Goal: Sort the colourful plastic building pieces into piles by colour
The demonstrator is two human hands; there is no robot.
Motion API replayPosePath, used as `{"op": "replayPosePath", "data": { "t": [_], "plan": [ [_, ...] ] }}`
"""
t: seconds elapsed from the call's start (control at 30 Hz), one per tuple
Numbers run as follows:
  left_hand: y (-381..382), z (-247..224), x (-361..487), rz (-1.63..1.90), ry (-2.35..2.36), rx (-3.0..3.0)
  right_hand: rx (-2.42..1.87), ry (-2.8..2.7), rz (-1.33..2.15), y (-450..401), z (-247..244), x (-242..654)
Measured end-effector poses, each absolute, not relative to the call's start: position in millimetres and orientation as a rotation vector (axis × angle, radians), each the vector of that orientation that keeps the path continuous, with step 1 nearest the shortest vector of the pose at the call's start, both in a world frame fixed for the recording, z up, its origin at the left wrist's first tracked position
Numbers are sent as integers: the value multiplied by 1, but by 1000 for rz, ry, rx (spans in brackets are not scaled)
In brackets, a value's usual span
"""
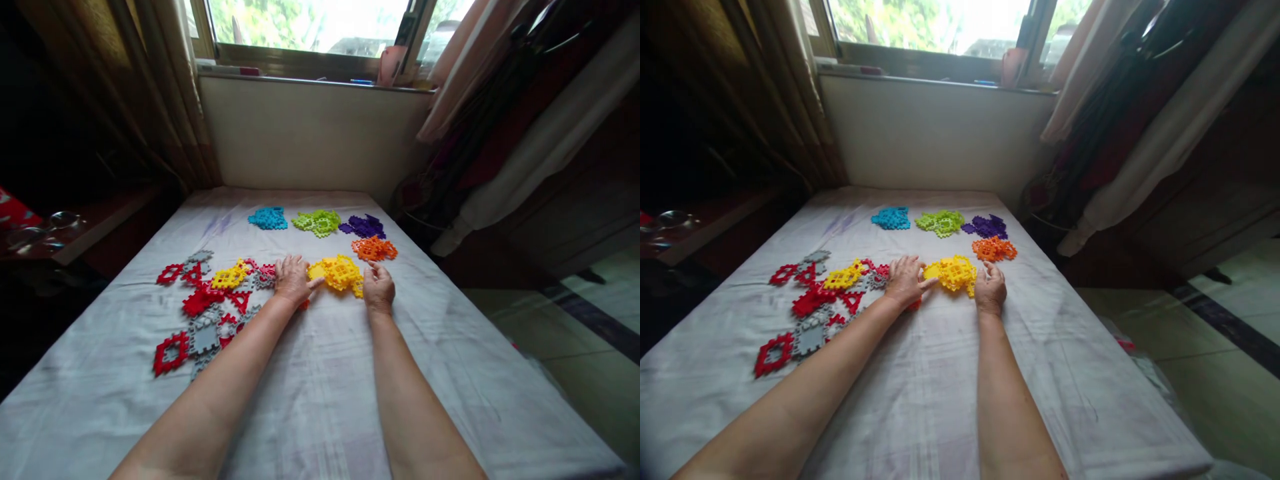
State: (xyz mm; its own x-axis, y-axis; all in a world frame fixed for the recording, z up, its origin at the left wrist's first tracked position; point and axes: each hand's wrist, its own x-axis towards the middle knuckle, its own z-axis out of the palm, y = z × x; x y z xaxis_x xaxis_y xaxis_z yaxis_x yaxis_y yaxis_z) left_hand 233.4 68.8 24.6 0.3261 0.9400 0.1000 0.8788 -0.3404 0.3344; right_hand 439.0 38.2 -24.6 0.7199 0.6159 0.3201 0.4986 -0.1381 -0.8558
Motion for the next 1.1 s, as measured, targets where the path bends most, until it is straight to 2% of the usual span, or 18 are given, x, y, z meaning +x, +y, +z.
{"op": "replayPosePath", "data": {
  "t": [0.17,0.3,0.53,0.73,1.1],
  "plan": [
    [69,26,224,344,1596,2419,-1802,-887,113,36,-24,439],
    [74,39,174,375,1752,2510,-1813,-896,122,37,-26,440],
    [82,65,73,104,2022,2396,-1791,-965,77,38,-33,444],
    [86,56,20,-91,2093,2365,-1779,-982,99,38,-30,443],
    [76,66,20,-3,2110,2473,-1784,-1009,89,39,-30,444]
  ]
}}
